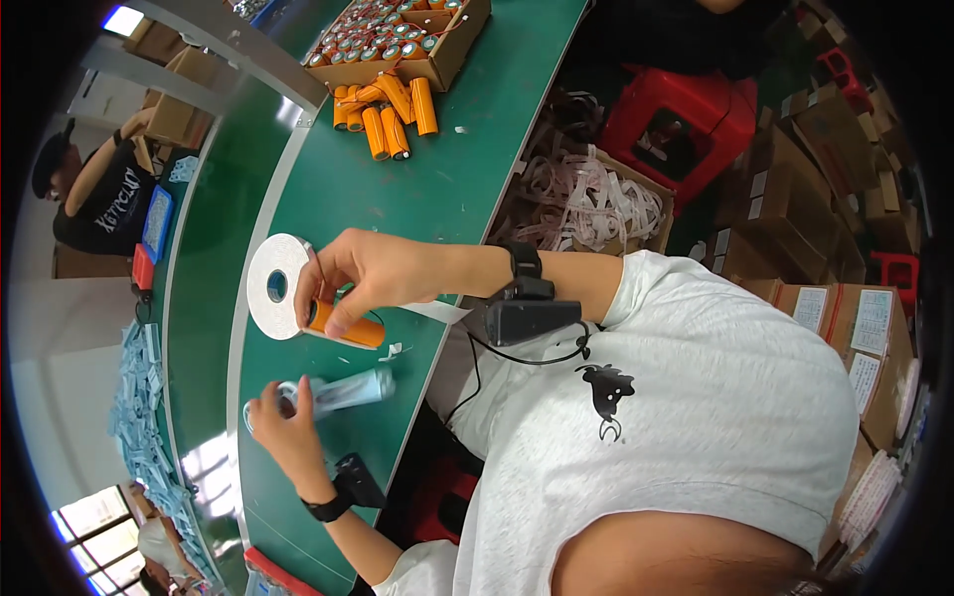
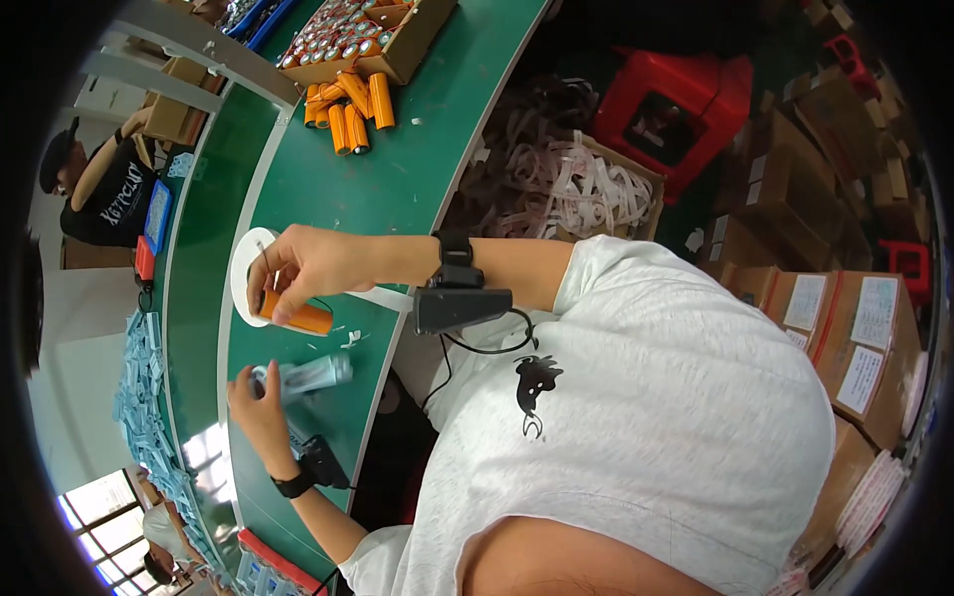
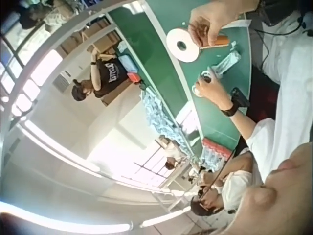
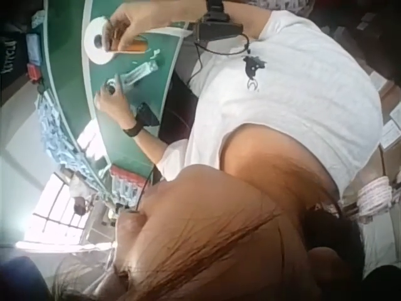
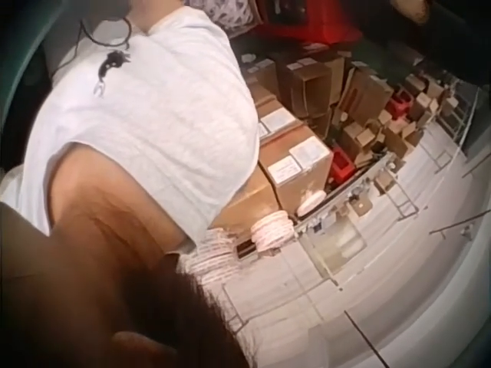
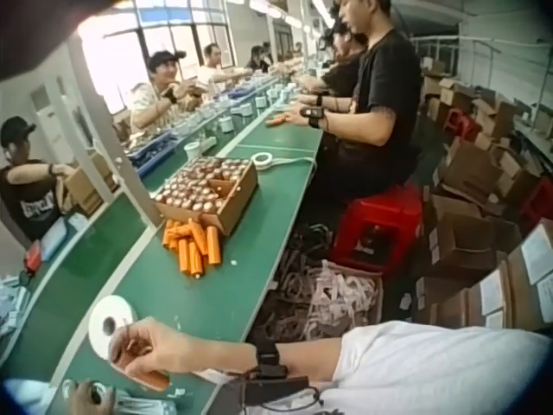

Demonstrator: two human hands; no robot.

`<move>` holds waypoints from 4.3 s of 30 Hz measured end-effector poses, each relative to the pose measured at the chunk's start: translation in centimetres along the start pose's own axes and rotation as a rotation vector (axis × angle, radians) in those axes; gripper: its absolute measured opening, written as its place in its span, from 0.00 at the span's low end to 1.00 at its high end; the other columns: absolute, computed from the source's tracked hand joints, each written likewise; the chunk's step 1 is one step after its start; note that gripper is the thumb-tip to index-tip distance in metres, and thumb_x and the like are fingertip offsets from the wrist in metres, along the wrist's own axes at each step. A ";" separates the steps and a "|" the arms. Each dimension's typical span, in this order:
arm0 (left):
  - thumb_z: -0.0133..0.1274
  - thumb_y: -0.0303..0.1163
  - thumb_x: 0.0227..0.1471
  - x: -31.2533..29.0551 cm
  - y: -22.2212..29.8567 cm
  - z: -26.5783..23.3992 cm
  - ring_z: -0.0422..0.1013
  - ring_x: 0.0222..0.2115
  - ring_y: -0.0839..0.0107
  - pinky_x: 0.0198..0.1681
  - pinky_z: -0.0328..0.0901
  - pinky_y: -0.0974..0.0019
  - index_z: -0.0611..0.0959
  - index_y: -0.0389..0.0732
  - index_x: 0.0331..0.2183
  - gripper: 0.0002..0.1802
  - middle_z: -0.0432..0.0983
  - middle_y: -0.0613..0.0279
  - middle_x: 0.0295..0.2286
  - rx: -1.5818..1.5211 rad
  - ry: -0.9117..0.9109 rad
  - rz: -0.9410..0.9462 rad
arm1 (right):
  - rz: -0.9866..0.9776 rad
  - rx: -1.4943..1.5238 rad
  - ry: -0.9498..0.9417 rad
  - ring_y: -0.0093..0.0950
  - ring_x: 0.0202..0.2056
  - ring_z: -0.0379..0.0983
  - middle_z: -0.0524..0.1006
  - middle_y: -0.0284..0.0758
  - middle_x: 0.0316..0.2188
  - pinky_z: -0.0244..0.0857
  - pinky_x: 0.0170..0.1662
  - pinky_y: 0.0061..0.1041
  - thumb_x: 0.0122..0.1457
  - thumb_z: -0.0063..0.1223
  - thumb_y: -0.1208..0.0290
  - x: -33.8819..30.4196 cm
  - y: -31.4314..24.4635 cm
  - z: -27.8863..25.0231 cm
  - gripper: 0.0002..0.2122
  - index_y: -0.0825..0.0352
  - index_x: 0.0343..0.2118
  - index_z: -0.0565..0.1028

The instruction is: The person picks up a battery, applies tape from a roll to it, and presses the battery into a plastic fan housing. This process is repeated multiple times with additional batteries and fan housings.

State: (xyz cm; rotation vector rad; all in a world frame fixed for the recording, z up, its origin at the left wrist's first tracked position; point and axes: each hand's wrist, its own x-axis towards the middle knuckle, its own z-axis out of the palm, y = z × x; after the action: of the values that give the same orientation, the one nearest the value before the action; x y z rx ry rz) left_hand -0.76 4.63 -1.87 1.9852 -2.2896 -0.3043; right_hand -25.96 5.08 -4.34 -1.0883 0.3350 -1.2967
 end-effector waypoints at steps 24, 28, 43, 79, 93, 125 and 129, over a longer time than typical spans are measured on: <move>0.46 0.27 0.48 -1.5 1.6 3.6 0.64 0.33 0.57 0.36 0.59 0.60 0.72 0.34 0.31 0.07 0.69 0.54 0.31 -0.139 0.358 0.476 | -0.133 -0.527 -0.225 0.25 0.28 0.71 0.71 0.35 0.28 0.67 0.31 0.20 0.41 0.50 0.89 2.5 3.0 0.3 0.08 0.73 0.26 0.70; 0.42 0.28 0.51 -1.4 1.8 4.3 0.64 0.29 0.59 0.33 0.58 0.61 0.71 0.34 0.31 0.07 0.68 0.55 0.27 -0.321 0.407 0.223 | -0.278 -0.864 -0.414 0.31 0.25 0.70 0.71 0.38 0.23 0.65 0.29 0.23 0.42 0.49 0.85 3.5 2.4 1.1 0.04 0.74 0.23 0.69; 0.39 0.26 0.53 -1.7 0.8 3.1 0.64 0.29 0.77 0.32 0.58 0.73 0.70 0.33 0.35 0.09 0.69 0.61 0.28 -0.706 0.244 0.133 | 0.300 -0.480 -0.333 0.30 0.25 0.72 0.75 0.39 0.21 0.64 0.29 0.26 0.44 0.50 0.80 5.3 7.1 0.4 0.13 0.68 0.36 0.75; 0.65 0.34 0.26 12.0 1.4 2.2 0.56 0.46 0.50 0.49 0.53 0.55 0.63 0.34 0.47 0.44 0.61 0.47 0.44 0.201 -0.188 0.742 | 0.077 -2.025 -0.776 0.34 0.29 0.70 0.72 0.39 0.23 0.65 0.33 0.29 0.44 0.46 0.74 7.1 -8.3 -13.0 0.06 0.67 0.25 0.73; 0.61 0.37 0.37 4.1 4.1 2.5 0.55 0.46 0.55 0.47 0.53 0.58 0.62 0.30 0.48 0.39 0.63 0.44 0.43 -0.233 0.392 0.314 | 0.235 -1.813 0.292 0.36 0.30 0.68 0.71 0.40 0.22 0.61 0.33 0.30 0.45 0.50 0.73 1.8 -1.9 -7.9 0.06 0.70 0.25 0.71; 0.66 0.31 0.27 3.3 6.3 3.1 0.65 0.40 0.59 0.45 0.58 0.62 0.69 0.27 0.42 0.38 0.70 0.51 0.39 -0.326 0.745 0.211 | -0.177 -0.246 0.175 0.16 0.29 0.69 0.75 0.34 0.29 0.64 0.33 0.16 0.46 0.57 0.74 7.4 1.7 2.0 0.13 0.76 0.34 0.72; 0.65 0.32 0.27 4.3 5.6 3.3 0.64 0.41 0.58 0.44 0.58 0.61 0.69 0.27 0.42 0.38 0.69 0.50 0.39 0.021 0.773 0.189 | -0.098 -0.062 0.264 0.17 0.29 0.69 0.75 0.34 0.29 0.64 0.34 0.16 0.44 0.57 0.78 7.9 2.7 1.2 0.13 0.77 0.34 0.72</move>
State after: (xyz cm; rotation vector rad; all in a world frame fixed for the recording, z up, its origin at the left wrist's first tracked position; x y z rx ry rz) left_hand -7.46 1.45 -4.14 1.4891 -1.9235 0.4318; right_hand -21.04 -1.62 -3.11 -0.9963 0.5275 -1.5307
